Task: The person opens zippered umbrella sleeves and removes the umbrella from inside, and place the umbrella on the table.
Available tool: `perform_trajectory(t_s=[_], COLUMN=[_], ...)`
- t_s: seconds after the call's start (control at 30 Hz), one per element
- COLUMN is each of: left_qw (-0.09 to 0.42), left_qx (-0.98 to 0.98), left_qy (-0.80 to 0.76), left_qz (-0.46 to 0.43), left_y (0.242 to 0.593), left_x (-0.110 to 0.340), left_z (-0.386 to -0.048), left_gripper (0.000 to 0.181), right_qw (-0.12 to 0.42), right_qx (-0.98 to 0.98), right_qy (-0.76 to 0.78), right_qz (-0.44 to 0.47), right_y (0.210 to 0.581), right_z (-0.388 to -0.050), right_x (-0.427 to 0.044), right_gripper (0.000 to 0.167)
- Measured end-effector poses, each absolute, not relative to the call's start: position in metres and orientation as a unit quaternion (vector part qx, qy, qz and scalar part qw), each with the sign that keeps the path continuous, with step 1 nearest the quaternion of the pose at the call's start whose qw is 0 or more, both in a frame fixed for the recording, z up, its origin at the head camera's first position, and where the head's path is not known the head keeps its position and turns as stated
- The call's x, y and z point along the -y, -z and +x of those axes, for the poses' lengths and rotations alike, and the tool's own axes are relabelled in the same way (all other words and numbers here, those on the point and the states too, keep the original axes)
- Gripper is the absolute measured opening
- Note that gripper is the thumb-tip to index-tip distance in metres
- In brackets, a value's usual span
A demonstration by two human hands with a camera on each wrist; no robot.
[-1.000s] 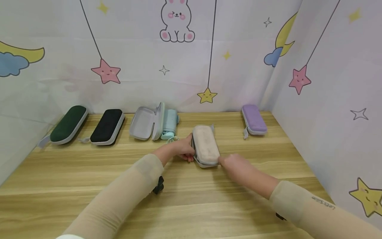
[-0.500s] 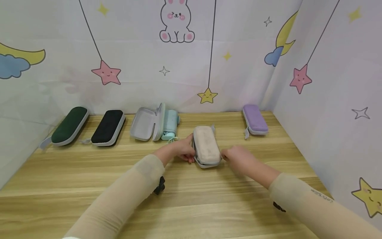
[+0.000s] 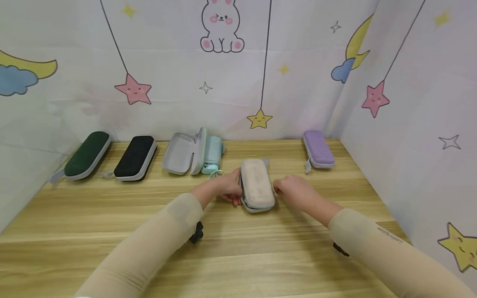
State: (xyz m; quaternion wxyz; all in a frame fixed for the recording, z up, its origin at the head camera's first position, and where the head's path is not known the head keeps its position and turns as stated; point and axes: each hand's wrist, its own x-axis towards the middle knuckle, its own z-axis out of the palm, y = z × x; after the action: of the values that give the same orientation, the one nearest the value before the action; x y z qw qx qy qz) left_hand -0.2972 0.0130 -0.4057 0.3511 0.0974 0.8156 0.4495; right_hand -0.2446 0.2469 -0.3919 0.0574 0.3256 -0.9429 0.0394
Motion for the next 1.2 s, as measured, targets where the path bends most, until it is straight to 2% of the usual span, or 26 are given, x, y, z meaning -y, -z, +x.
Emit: perform_trajectory(t_s=[0.23, 0.57, 0.8, 1.2], left_qw=[0.355, 0.398, 0.399, 0.391], left_qx=[-0.804, -0.766, -0.768, -0.788], left_qy=[-0.462, -0.501, -0.496, -0.468], left_qz=[0.115, 0.072, 0.069, 0.086], left_y=[0.407, 0.413, 0.41, 0.413], left_x=[-0.01, -0.001, 0.001, -0.001], left_z=[-0.295, -0.295, -0.294, -0.291], left_gripper=[0.09, 0.1, 0.101, 0.102], right_qw=[0.058, 0.045, 0.057, 0.045], right_qx=[0.946, 0.949, 0.95, 0.954], right_qy=[-0.044, -0.053, -0.045, -0.031], right_qz=[0.317, 0.307, 0.305, 0.296], right_y=[0.395, 0.392, 0.392, 0.392], right_z=[-0.255, -0.264, -0.272, -0.284], right_x=[-0.245, -0.239, -0.237, -0.233], right_gripper=[0.014, 0.012, 0.012, 0.008])
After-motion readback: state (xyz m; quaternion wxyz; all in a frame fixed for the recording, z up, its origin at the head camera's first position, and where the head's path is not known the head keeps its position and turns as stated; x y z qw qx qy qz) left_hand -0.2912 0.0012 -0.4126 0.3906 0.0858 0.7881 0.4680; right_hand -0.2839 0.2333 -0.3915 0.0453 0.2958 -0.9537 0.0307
